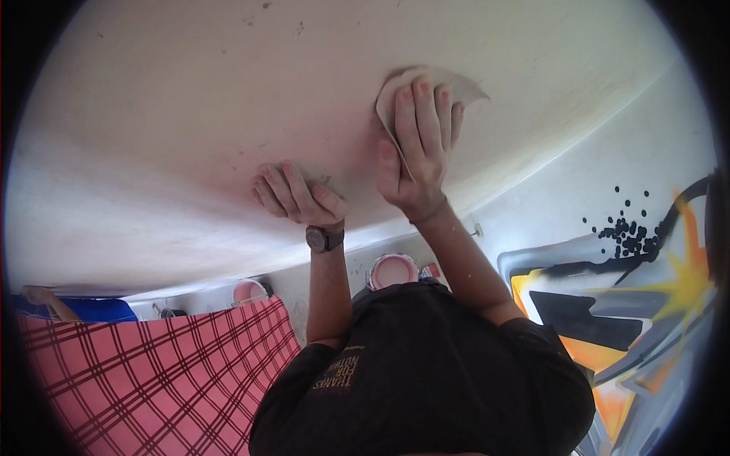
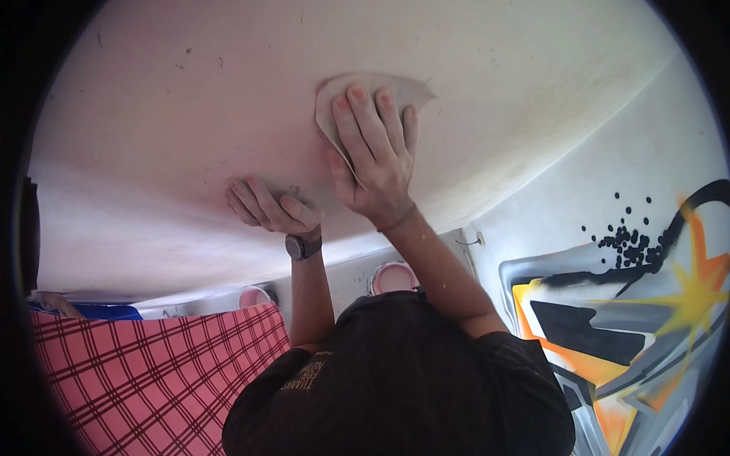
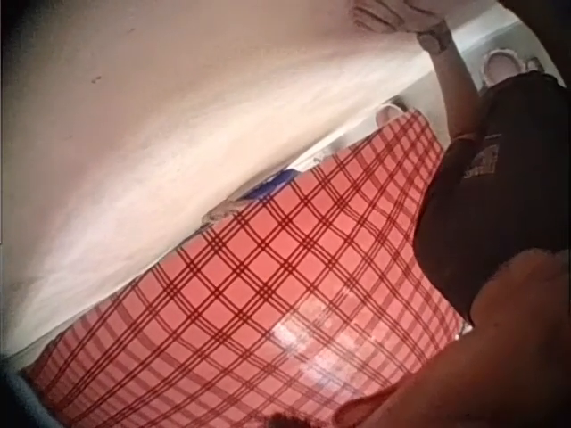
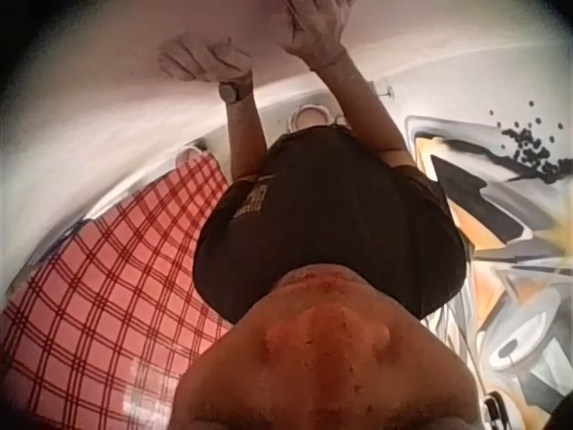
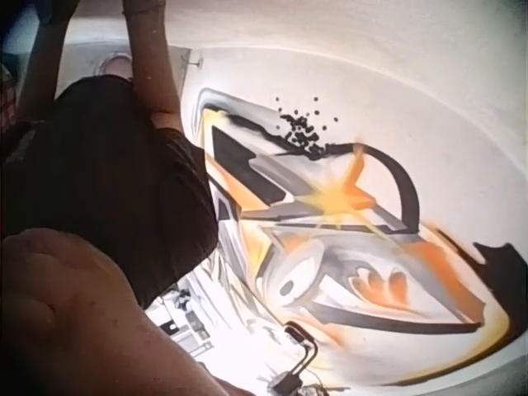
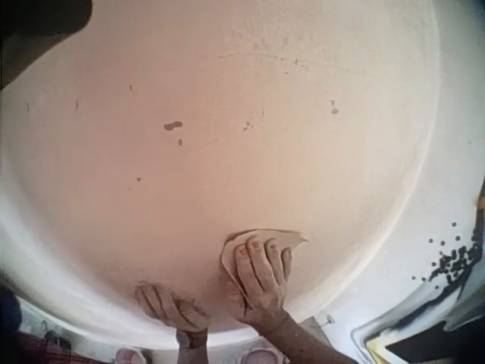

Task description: Sanding a patched area on a wall with sandpaper.

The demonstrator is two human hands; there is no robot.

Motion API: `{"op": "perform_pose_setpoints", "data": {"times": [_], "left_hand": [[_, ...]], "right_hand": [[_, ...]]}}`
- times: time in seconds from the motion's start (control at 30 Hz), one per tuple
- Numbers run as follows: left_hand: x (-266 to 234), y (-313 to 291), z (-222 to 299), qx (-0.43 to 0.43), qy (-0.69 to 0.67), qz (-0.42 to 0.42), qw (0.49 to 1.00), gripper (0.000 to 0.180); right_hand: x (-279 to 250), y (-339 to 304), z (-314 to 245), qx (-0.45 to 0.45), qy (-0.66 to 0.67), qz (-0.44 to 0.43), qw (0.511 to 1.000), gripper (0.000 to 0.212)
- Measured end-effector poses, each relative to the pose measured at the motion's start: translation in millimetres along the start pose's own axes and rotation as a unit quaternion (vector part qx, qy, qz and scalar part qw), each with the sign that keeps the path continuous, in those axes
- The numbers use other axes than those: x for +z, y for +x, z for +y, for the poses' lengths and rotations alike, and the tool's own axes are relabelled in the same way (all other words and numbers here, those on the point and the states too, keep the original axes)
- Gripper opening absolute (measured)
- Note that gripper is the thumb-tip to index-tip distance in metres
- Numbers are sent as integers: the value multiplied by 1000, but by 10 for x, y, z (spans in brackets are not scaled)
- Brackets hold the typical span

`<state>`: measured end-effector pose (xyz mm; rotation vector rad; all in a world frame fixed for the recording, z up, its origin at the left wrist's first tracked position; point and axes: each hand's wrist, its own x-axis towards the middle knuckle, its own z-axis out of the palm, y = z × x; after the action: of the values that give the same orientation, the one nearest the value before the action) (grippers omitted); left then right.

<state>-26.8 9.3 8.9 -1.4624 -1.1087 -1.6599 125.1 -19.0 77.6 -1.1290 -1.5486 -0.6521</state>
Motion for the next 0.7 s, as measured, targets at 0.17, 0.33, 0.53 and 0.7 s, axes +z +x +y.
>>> {"op": "perform_pose_setpoints", "data": {"times": [0.17, 0.33, 0.53, 0.7], "left_hand": [[13, -18, -10, 4, 0, -2, 1000, 52], [27, -17, -44, 9, 0, -2, 1000, 52], [-21, 47, -56, 7, 14, -5, 1000, 51], [-28, 49, -116, 6, 14, -2, 1000, 51]], "right_hand": [[-11, -12, 19, 8, 5, -22, 1000, 53], [20, -96, 0, 2, -5, -19, 1000, 52], [7, -17, -131, 28, 18, -23, 999, 48], [60, -52, -91, -8, -1, -34, 999, 51]]}}
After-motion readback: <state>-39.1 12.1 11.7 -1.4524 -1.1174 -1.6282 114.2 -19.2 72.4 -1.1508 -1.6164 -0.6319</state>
